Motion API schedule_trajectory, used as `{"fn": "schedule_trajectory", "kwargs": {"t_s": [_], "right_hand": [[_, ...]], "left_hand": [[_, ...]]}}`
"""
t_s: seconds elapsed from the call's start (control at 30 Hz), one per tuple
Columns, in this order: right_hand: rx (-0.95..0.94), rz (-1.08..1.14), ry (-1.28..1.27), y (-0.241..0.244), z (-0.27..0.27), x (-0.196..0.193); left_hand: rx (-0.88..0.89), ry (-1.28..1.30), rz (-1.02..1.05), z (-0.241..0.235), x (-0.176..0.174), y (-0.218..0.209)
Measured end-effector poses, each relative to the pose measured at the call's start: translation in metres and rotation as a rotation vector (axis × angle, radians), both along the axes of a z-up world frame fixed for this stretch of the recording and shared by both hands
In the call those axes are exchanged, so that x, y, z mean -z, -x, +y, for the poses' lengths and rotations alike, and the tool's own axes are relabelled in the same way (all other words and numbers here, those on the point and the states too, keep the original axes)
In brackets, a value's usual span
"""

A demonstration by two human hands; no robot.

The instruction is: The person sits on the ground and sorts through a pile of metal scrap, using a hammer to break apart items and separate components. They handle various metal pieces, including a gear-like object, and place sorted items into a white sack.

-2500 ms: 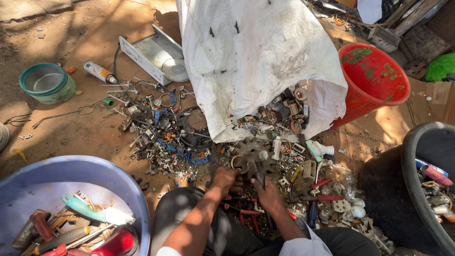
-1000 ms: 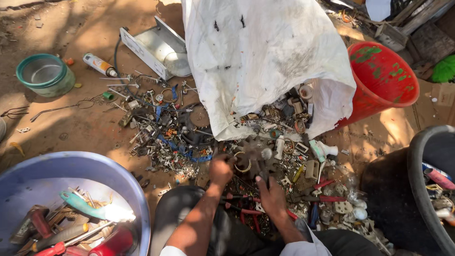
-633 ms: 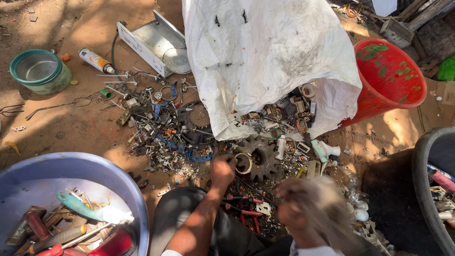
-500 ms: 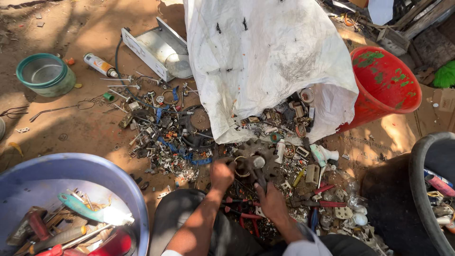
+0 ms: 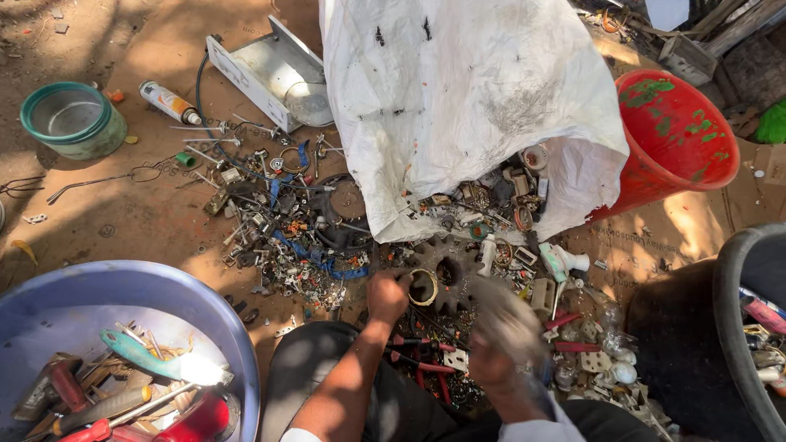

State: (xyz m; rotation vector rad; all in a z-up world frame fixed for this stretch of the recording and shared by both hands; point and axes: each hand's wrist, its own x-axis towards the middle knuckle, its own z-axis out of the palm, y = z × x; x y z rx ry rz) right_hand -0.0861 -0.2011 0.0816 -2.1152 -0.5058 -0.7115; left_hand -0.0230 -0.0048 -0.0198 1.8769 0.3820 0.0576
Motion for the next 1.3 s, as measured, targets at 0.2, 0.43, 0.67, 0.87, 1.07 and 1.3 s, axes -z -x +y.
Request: {"fn": "schedule_trajectory", "kwargs": {"t_s": [0.2,0.43,0.67,0.87,1.07,1.3], "right_hand": [[0.244,1.000,0.336,-0.013,-0.008,0.058],[0.249,1.000,0.049,-0.002,-0.002,0.044],[-0.021,0.407,-0.538,0.010,-0.011,-0.033],[0.170,0.838,0.321,0.001,-0.007,0.025],[0.249,0.945,0.204,-0.009,-0.008,0.031],[-0.240,0.167,-0.645,0.017,-0.020,-0.021]], "left_hand": [[0.028,-0.095,0.134,-0.001,0.030,0.000],[0.113,-0.069,0.172,-0.008,0.058,0.004],[0.009,-0.062,-0.027,-0.007,0.017,0.003],[0.035,-0.047,0.045,-0.004,0.009,0.002],[0.123,-0.125,0.038,-0.007,0.034,-0.008],[0.082,0.040,0.173,-0.009,0.040,-0.002]]}}
